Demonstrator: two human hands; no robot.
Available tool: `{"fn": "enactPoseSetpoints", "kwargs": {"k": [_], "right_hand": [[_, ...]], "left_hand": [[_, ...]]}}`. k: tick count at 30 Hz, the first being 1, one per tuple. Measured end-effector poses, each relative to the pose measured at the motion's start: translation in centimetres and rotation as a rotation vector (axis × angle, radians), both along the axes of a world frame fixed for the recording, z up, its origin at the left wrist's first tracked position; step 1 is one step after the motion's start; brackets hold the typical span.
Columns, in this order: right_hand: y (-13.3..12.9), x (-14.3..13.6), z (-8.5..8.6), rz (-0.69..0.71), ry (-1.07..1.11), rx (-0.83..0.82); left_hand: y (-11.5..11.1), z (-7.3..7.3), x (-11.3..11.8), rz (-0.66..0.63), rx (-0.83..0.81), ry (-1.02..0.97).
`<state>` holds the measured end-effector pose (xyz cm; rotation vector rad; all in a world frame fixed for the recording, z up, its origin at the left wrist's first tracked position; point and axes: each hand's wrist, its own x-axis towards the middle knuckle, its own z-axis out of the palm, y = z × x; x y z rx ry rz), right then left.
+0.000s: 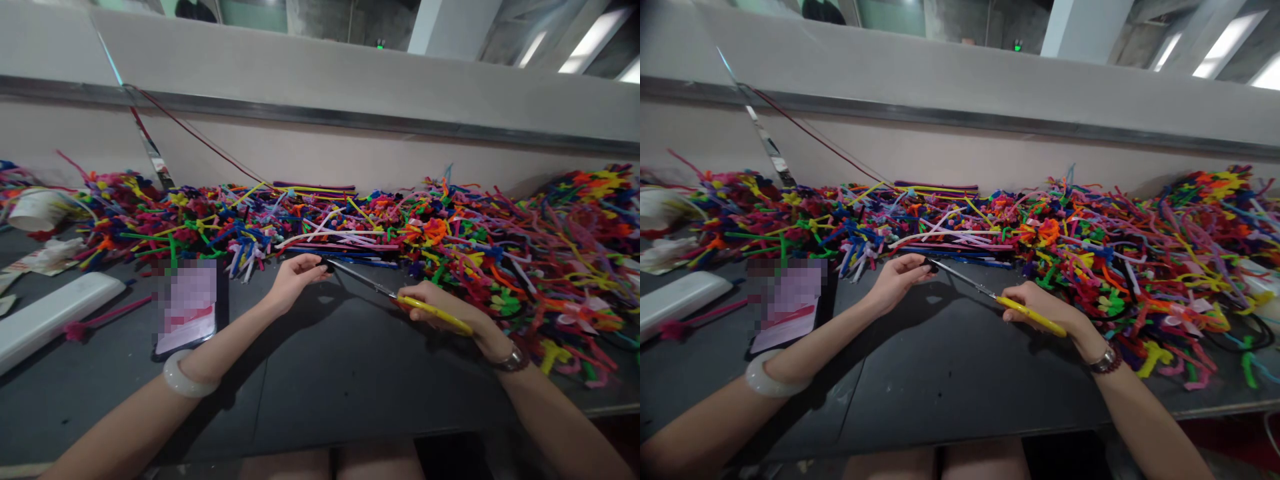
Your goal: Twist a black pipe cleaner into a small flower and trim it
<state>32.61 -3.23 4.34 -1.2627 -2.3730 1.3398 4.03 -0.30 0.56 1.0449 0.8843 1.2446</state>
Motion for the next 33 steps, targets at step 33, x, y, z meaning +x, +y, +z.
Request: {"fn": "enactPoseSetpoints", "kwargs": {"k": [33], "right_hand": [[2.4, 1.3, -3.2, -0.313, -0.226, 1.444]], "left_hand": [[0.1, 0.3, -0.8, -0.233, -0.230, -0.184]]}}
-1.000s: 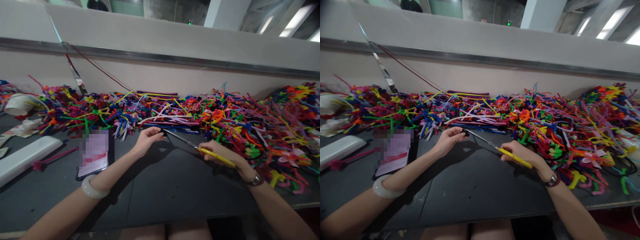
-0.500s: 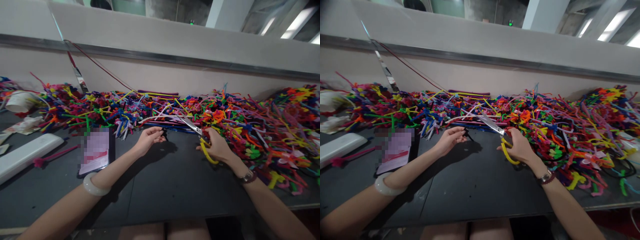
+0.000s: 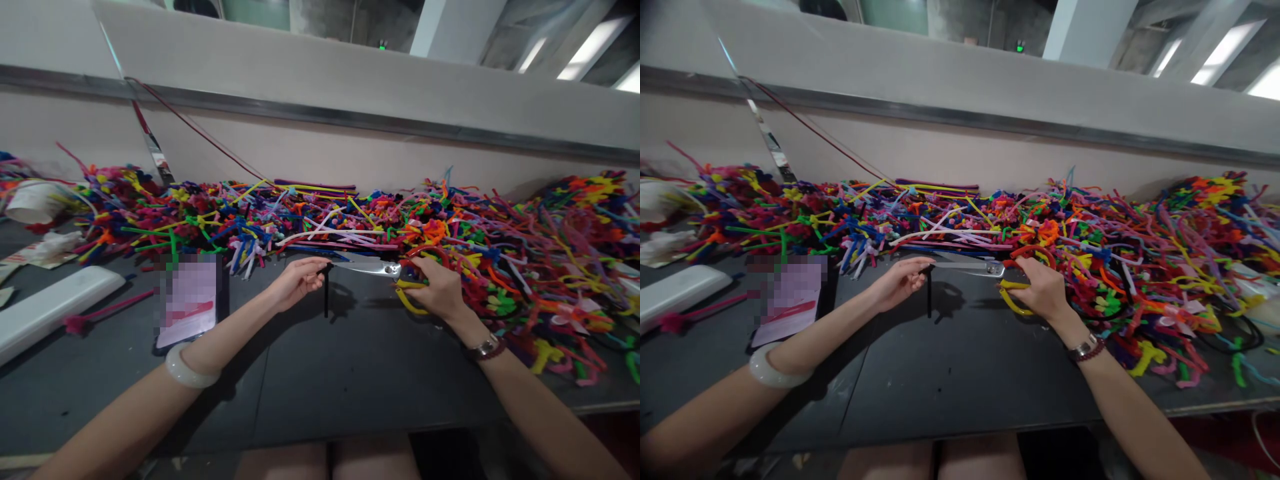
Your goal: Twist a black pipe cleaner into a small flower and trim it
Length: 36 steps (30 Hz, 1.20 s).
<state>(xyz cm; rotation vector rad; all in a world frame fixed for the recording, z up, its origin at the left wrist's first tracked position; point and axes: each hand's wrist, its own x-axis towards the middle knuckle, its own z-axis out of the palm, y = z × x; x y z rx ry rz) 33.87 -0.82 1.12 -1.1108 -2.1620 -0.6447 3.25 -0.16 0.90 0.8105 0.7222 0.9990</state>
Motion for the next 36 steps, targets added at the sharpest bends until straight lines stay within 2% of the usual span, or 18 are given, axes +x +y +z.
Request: {"fn": "enactPoseSetpoints", "kwargs": {"k": [9, 24, 36], "right_hand": [[0.08, 0.47, -0.32, 0.064, -0.102, 0.069], [0.13, 0.64, -0.31, 0.036, -0.136, 0.085], [-0.06, 0.59, -0.17, 0.003, -0.166, 0.097]], "left_hand": [[0.06, -0.09, 0.09, 0.019, 0.034, 0.021], [-0.29, 0.53, 0.18, 0.014, 0.031, 0.043], [-0.19, 0.34, 0.17, 0.017, 0.043, 0.077]]}}
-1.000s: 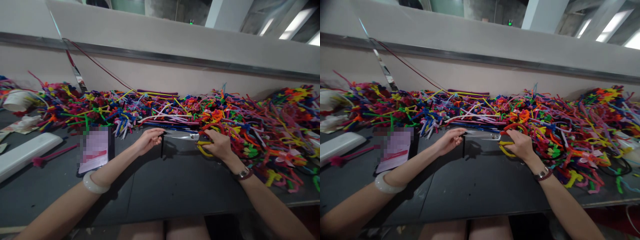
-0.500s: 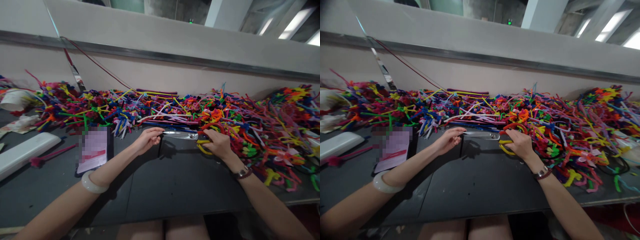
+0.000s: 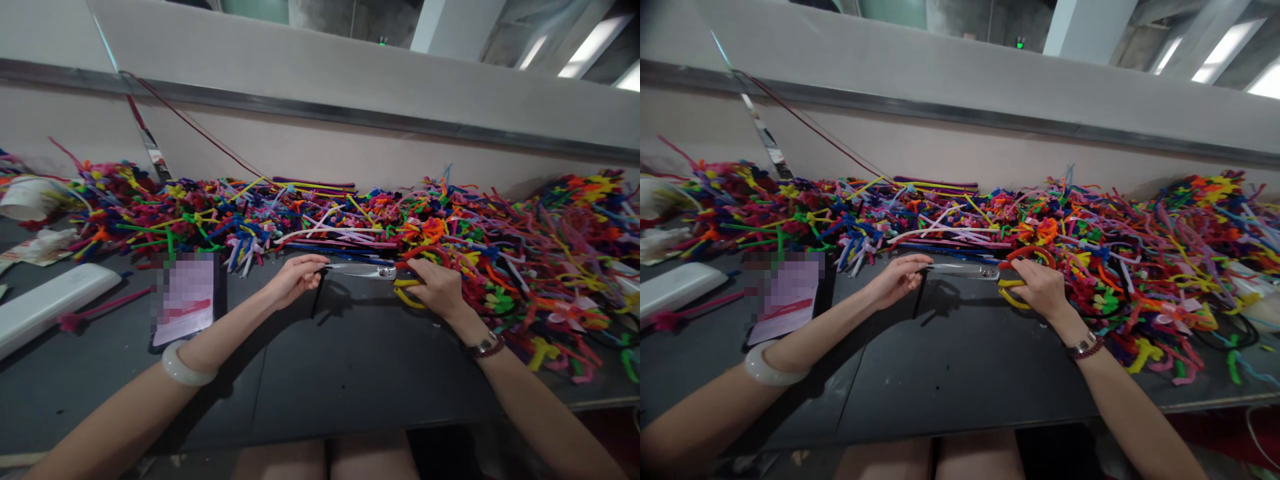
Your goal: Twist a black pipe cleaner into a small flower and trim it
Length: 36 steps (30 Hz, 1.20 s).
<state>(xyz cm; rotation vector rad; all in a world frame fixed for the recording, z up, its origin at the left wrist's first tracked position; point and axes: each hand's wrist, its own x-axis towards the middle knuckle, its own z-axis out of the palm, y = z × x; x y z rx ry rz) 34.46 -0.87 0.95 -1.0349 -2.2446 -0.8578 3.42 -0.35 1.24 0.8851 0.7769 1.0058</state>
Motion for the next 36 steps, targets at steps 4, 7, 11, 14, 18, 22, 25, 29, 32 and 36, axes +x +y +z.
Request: {"fn": "enactPoseSetpoints", "kwargs": {"k": [4, 7, 11, 14, 18, 22, 25, 29, 32, 36], "right_hand": [[0.04, 0.15, -0.21, -0.018, 0.021, -0.066], [0.13, 0.29, -0.37, -0.028, 0.031, -0.094], [0.19, 0.26, -0.34, -0.007, 0.026, -0.071], [0.17, 0.14, -0.19, 0.023, 0.021, -0.030], [0.22, 0.16, -0.18, 0.027, 0.017, -0.036], [0.29, 0.25, -0.30, 0.006, 0.017, -0.088], [0.25, 0.23, -0.23, 0.000, 0.015, -0.110], [0.14, 0.21, -0.07, 0.011, 0.014, -0.126], [0.11, 0.09, -0.02, 0.003, 0.024, -0.160], [0.04, -0.52, 0.12, -0.064, 0.009, -0.217]], "left_hand": [[-0.01, -0.11, -0.08, -0.033, -0.007, -0.009], [0.03, -0.31, -0.12, -0.067, -0.025, -0.028], [-0.01, -0.37, -0.15, -0.089, -0.070, -0.051], [-0.09, -0.25, -0.18, -0.096, -0.088, -0.054], [-0.09, -0.31, -0.21, -0.106, -0.089, -0.073], [0.00, -0.58, -0.25, -0.123, -0.076, -0.089], [0.03, -0.65, -0.27, -0.126, -0.079, -0.091], [0.05, -0.56, -0.30, -0.132, -0.092, -0.095], [0.08, -0.50, -0.29, -0.137, -0.094, -0.092], [0.12, -0.48, -0.25, -0.107, -0.112, -0.080]]}}
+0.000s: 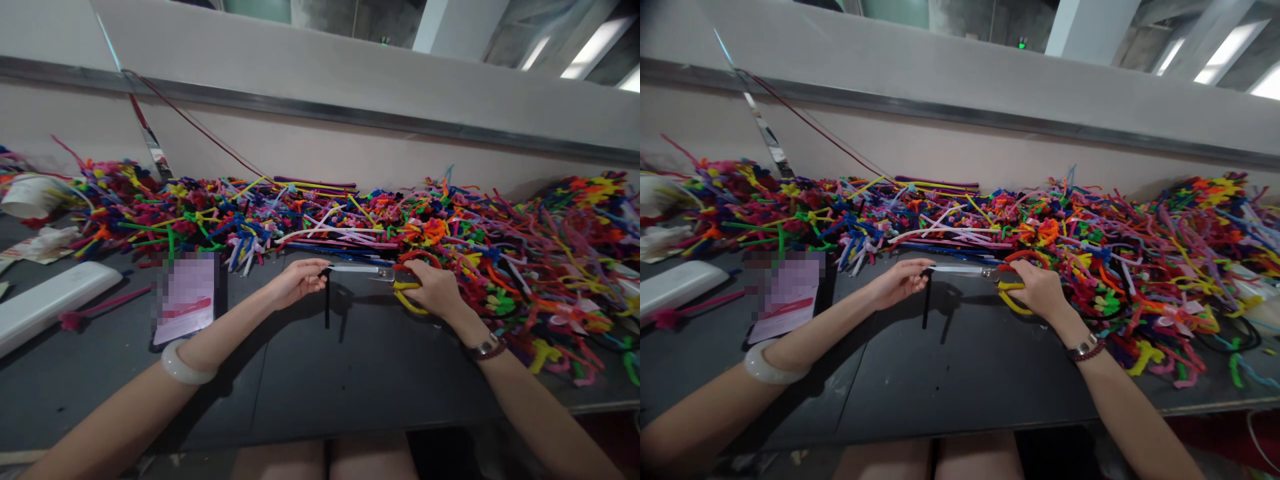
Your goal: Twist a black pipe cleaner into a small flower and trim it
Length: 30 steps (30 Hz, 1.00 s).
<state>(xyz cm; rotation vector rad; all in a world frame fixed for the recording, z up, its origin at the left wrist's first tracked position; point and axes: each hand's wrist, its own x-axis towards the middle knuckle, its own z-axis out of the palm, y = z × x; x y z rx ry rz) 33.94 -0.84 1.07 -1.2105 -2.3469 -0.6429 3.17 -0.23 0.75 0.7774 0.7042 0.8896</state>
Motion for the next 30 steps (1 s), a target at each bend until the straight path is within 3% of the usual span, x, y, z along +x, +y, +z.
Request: {"fn": "enactPoseSetpoints", "kwargs": {"k": [4, 14, 26, 30], "right_hand": [[-0.1, -0.7, 0.1, -0.057, -0.055, -0.095], [-0.3, -1.5, -0.4, 0.023, 0.032, -0.233], [0.0, -1.5, -0.6, 0.013, 0.041, -0.217], [0.0, -1.2, -0.7, 0.019, 0.038, -0.131]], "left_hand": [[0.1, 0.0, 0.0, 0.013, -0.009, 0.014], [0.1, 0.0, 0.1, 0.042, -0.031, 0.017], [-0.1, 0.2, 0.1, -0.001, 0.033, 0.050], [-0.1, -0.1, 0.0, -0.026, 0.051, 0.054]]}}
